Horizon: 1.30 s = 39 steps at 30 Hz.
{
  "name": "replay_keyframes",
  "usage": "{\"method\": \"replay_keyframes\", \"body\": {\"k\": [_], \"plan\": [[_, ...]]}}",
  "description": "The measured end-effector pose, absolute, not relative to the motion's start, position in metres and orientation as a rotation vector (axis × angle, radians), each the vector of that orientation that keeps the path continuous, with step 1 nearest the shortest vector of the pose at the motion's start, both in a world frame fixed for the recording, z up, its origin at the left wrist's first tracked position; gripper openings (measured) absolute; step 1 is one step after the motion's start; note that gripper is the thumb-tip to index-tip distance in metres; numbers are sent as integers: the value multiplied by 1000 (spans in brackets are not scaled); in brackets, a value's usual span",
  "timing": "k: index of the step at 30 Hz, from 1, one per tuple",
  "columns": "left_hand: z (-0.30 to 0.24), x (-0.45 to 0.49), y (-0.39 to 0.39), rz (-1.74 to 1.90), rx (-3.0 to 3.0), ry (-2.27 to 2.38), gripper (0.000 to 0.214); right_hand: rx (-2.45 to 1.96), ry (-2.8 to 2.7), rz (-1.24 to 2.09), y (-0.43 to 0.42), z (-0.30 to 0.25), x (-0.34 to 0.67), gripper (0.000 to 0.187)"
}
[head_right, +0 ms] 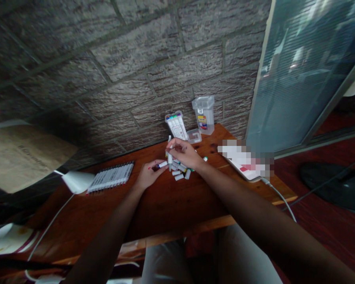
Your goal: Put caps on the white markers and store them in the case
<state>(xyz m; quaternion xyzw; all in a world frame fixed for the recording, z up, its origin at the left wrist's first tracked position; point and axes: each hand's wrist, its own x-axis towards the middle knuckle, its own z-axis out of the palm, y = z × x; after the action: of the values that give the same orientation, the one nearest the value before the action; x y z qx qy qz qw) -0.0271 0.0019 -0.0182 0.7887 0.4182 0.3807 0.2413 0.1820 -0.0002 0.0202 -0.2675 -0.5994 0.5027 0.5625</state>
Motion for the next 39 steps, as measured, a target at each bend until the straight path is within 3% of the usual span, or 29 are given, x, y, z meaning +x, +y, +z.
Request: {"method": "replay_keyframes", "body": {"k": [8,39], "plan": [[-19,-29,4,973,2169,1179,29,-662,-1199,1346,6,18,182,54],[-20,-26,4,1062,2112,1130,28,-764,-1050,1366,4,23,183,58]]}}
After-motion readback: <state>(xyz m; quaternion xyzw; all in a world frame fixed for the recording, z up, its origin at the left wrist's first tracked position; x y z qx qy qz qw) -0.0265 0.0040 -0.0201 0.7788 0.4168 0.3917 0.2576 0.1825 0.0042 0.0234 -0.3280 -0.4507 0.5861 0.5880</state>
